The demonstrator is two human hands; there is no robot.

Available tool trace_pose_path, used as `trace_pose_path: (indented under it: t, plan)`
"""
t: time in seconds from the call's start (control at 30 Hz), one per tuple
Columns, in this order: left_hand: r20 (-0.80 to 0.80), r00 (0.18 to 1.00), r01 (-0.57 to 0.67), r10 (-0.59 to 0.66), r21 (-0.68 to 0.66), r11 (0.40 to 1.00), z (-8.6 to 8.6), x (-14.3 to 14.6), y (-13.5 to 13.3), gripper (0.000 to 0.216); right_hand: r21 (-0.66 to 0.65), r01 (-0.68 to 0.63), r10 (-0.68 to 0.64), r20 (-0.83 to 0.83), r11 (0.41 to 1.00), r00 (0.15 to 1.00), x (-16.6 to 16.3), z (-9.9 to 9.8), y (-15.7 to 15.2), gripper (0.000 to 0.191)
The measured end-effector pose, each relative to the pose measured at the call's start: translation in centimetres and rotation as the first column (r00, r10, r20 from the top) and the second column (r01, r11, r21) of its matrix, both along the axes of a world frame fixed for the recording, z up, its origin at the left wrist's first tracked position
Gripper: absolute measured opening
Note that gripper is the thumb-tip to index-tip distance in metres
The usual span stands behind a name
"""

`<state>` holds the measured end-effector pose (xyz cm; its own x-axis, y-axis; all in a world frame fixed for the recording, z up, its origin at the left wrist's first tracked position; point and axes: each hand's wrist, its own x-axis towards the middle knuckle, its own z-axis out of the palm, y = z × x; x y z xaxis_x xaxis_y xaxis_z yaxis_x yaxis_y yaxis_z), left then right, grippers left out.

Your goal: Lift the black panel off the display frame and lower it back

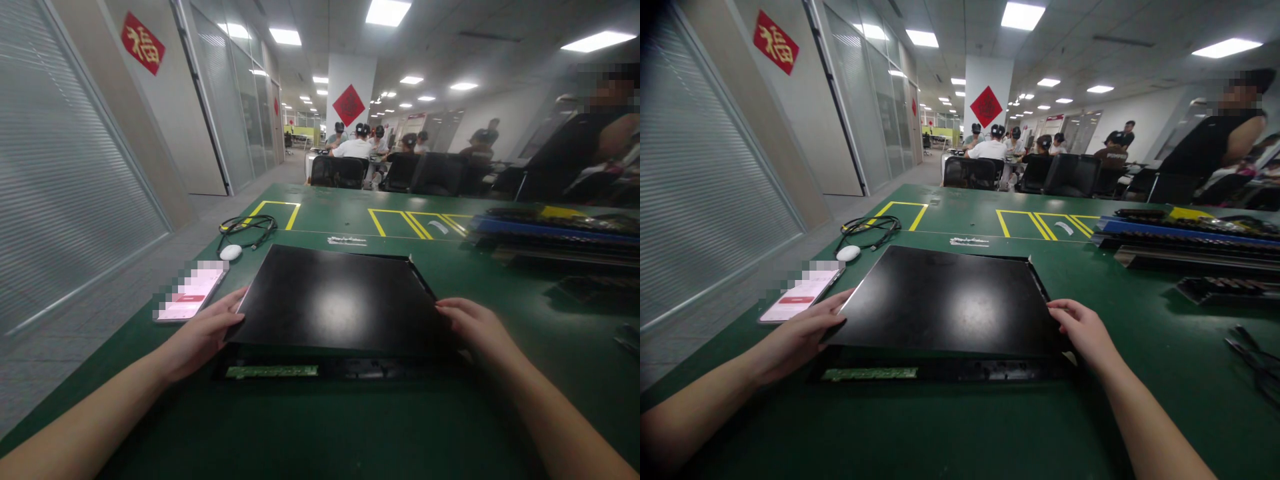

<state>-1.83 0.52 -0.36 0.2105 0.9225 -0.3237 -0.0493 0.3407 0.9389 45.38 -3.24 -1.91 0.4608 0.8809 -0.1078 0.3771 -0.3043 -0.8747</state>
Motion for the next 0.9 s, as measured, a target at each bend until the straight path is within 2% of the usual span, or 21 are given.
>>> trace_pose_path:
  t: [0.43,0.77,0.9]
  plan:
    - [0.029,0.999,0.03,-0.029,-0.009,1.0,-0.13,0.01,-0.18,0.079,0.006,-0.012,0.012,0.082,1.0,0.997,-0.32,0.29,-0.1,0.031]
    - [0.005,0.997,0.072,-0.072,0.007,0.997,-0.69,-0.34,0.2,0.08,-0.023,-0.01,0.013,0.102,1.0,0.995,0.22,-0.14,0.24,0.042]
    - [-0.002,0.996,0.088,-0.088,0.008,0.996,-0.83,-0.63,0.33,0.081,-0.03,-0.01,0.014,0.113,1.0,0.993,0.23,-0.02,0.24,0.04]
